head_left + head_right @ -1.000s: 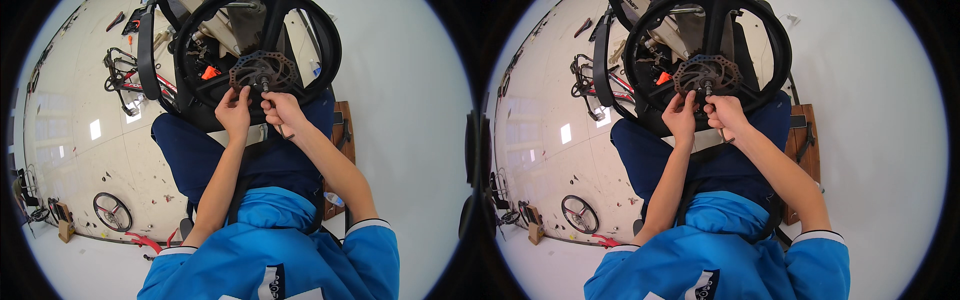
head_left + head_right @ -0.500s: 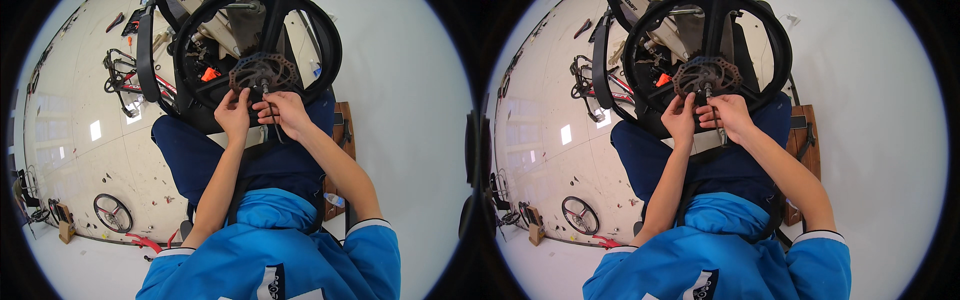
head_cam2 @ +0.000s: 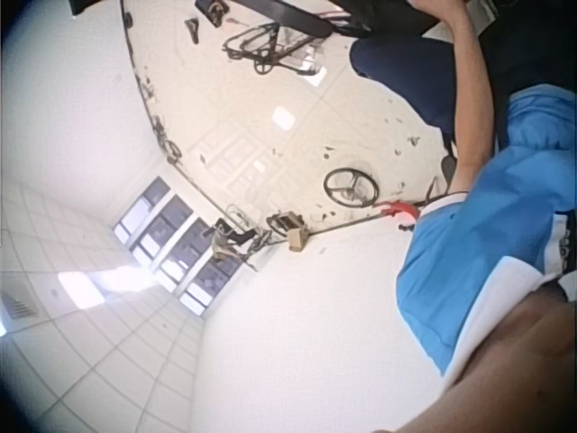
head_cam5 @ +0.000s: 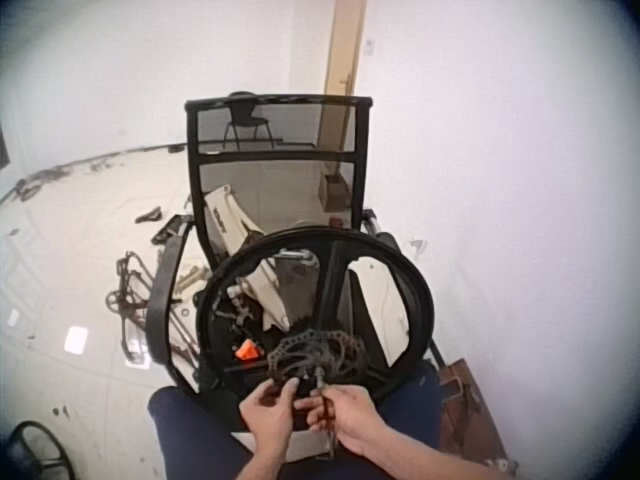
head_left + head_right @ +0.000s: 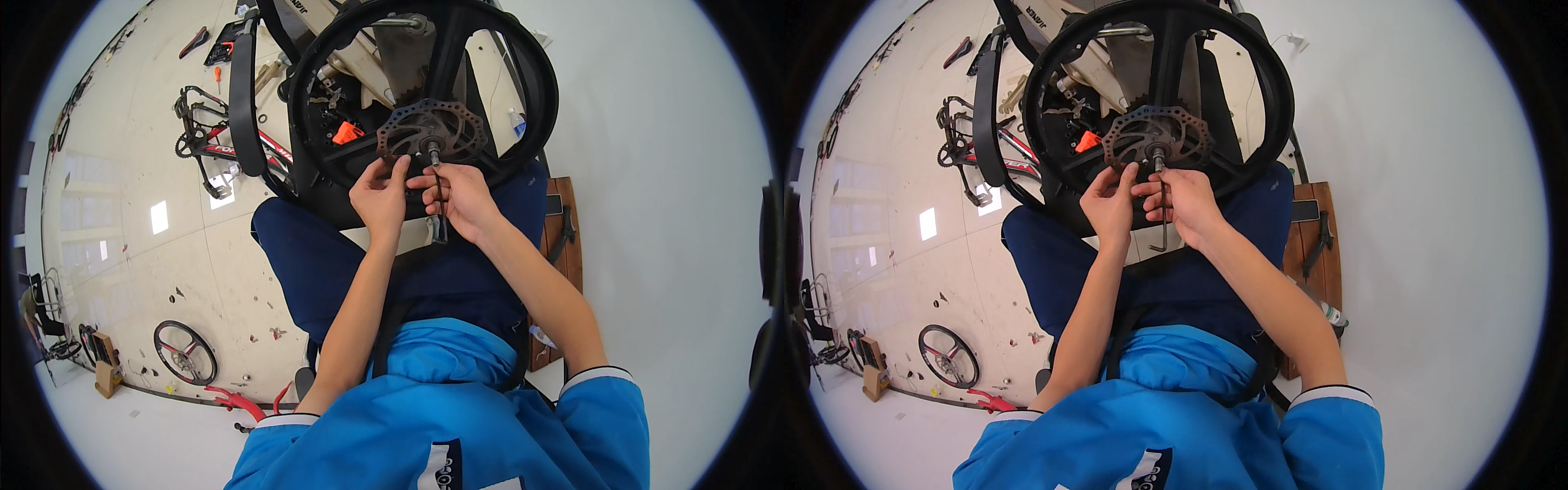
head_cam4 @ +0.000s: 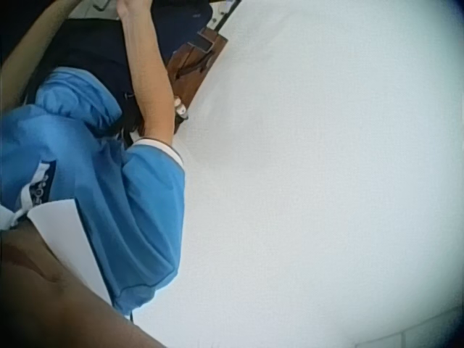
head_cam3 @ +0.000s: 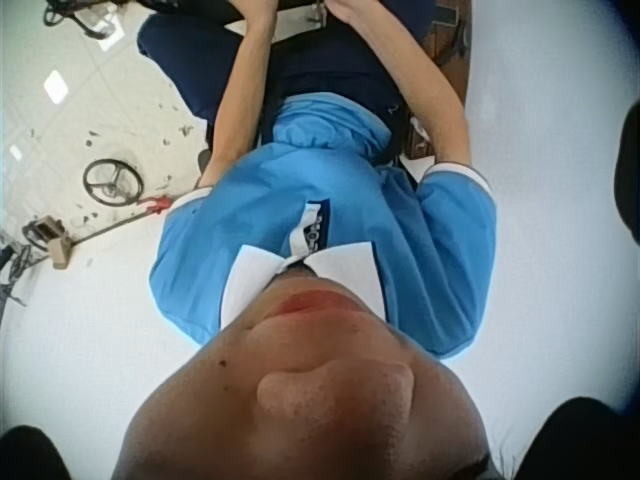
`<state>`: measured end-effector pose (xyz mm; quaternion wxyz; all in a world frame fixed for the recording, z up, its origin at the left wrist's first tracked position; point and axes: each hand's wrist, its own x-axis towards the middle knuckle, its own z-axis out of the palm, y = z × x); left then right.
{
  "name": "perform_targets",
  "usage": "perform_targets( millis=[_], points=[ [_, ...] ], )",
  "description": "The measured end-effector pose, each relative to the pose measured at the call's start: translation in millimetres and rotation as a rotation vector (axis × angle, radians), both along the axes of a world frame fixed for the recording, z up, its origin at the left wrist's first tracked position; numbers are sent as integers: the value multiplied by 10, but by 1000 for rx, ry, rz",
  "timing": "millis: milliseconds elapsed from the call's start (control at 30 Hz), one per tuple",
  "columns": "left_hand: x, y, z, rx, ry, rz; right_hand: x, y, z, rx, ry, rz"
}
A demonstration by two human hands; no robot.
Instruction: The person uses an Allen key to loosen and remove bolts from a bicycle disc brake rotor mounted on a chair. They remove the rotor and a small washer, then reposition the rotor and begin reinstalling the bolts.
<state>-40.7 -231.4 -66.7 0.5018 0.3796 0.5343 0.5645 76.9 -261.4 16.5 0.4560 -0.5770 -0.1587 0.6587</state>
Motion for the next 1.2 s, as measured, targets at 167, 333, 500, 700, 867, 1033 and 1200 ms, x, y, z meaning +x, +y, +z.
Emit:
perform_targets(
  millis=[167, 333, 500, 700, 867, 1033, 1200],
  points=[
    [7, -3, 3, -20, -98, -2, -29, -1, -8, 17, 37, -25],
    [7, -43, 9, -3, -169, -25, -33, -12, -71, 41, 80, -54],
    [-43, -231, 83, -78, -195, 31, -23, -17, -104, 36, 118, -73],
    [-204, -541, 554, 340, 59, -343, 12, -16, -122, 33, 167, -80],
    [-249, -610, 758, 358, 336, -525, -3, -36, -302, 73, 315, -146],
    [-322, -740, 729, -403, -219, -580, -81, -73, -335, 98, 415, -220],
    [-413, -736, 832, -704, -659, -580, -41, -76, -413, 131, 516, -197]
  ],
)
